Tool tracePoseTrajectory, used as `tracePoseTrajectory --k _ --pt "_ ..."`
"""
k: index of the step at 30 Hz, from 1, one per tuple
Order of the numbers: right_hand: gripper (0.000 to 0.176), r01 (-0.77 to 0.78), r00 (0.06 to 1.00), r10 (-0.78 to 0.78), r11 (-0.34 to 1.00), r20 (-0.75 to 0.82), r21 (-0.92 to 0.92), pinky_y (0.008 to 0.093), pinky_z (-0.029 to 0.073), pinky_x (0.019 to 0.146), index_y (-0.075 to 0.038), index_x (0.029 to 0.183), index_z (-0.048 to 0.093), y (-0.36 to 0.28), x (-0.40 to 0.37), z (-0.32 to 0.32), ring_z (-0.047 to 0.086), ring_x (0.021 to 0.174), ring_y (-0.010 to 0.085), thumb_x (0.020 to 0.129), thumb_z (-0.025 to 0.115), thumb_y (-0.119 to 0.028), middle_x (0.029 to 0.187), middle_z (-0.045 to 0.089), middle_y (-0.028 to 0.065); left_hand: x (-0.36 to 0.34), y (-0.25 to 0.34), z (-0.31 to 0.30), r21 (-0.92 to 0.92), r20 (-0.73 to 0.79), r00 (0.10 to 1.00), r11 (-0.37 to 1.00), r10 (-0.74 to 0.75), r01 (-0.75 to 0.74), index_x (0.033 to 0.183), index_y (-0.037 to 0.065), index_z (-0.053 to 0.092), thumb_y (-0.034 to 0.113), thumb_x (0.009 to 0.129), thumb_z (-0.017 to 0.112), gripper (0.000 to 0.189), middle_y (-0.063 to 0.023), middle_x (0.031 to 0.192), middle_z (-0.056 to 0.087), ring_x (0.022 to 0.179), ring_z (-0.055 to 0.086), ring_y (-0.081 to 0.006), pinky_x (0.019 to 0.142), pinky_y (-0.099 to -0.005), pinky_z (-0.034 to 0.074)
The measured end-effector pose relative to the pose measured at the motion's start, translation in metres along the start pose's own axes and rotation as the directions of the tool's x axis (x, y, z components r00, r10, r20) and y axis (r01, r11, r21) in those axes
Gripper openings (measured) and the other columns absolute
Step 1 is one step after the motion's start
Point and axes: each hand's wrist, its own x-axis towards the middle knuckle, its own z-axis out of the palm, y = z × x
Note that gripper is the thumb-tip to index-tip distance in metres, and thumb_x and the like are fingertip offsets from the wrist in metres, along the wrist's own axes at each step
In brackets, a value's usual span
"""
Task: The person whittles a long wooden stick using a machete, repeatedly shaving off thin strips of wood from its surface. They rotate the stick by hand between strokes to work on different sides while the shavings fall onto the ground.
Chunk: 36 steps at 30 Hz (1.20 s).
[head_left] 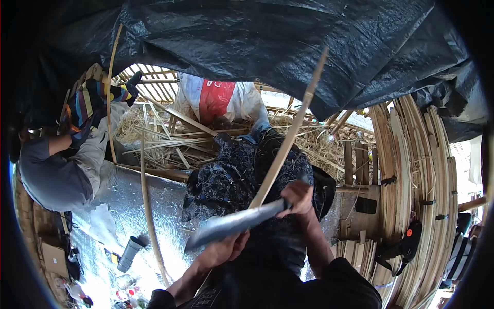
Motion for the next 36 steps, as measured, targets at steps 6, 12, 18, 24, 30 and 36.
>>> tracePoseTrajectory --k 6,12,18,24,30,36 --pt "0.063 -0.989 0.120 0.873 0.062 -0.473 -0.137 0.0367 0.043 0.047 -0.004 0.064 0.058 0.105 -0.059 -0.033 0.051 0.045 0.0172 0.099 0.053 -0.055 0.050 0.051 0.0066 -0.040 -0.012 -0.015 -0.107 0.004 0.994 0.988 -0.108 0.108 0.091 0.009 0.055 0.053 0.107 0.036 0.050 0.0049 0.059 0.039 0.045 0.035 -0.0054 0.041 -0.0256 0.025" --pt "0.057 -0.838 0.009 0.957 0.165 -0.289 0.520 0.0259 0.026 0.041 -0.011 0.062 0.044 0.034 -0.049 -0.064 0.038 0.043 0.0078 0.103 0.050 -0.050 0.052 0.038 -0.0033 -0.009 0.004 -0.013 -0.155 -0.046 0.999 0.988 -0.013 0.006 0.104 0.003 0.061 0.046 0.108 0.038 0.050 0.0056 0.063 0.039 0.047 0.033 -0.0018 0.043 -0.0203 0.026" --pt "0.060 -0.953 0.215 0.956 0.249 -0.198 0.172 0.0321 0.030 0.047 -0.002 0.065 0.050 0.003 -0.076 -0.063 0.039 0.049 0.0114 0.101 0.053 -0.049 0.053 0.040 0.0014 0.024 0.022 -0.020 -0.316 0.077 0.997 0.948 -0.016 0.039 0.115 0.003 0.057 0.045 0.108 0.038 0.046 0.0044 0.068 0.040 0.050 0.037 -0.0039 0.044 -0.0209 0.029" --pt "0.053 -0.919 0.388 0.911 0.394 -0.138 0.011 0.0410 0.041 0.053 0.005 0.080 0.064 -0.023 -0.051 -0.052 0.048 0.049 0.0272 0.092 0.063 -0.046 0.057 0.053 0.0212 0.016 0.033 -0.012 -0.370 -0.075 0.997 0.927 0.035 -0.061 0.114 0.007 0.053 0.034 0.107 0.046 0.029 -0.0009 0.080 0.051 0.056 0.050 -0.0081 0.047 -0.0208 0.040" --pt "0.049 -0.635 0.768 0.609 0.764 0.198 0.112 0.0363 0.048 0.053 -0.004 0.077 0.067 -0.060 0.015 -0.038 0.062 0.051 0.0279 0.076 0.078 -0.051 0.056 0.057 0.0102 0.014 0.027 -0.010 -0.337 0.080 0.996 0.941 0.026 0.002 0.107 0.005 0.054 0.041 0.108 0.040 0.039 -0.0013 0.066 0.048 0.042 0.040 -0.0065 0.039 -0.0189 0.032" --pt "0.055 -0.311 0.941 0.271 0.931 0.205 0.194 0.0326 0.051 0.054 -0.011 0.069 0.060 -0.087 0.048 -0.001 0.063 0.052 0.0209 0.068 0.079 -0.063 0.060 0.059 0.0025 0.014 0.006 -0.006 -0.216 0.143 0.988 0.976 0.056 -0.024 0.086 0.010 0.057 0.056 0.106 0.035 0.054 0.0058 0.054 0.036 0.038 0.032 -0.0039 0.035 -0.0213 0.025"
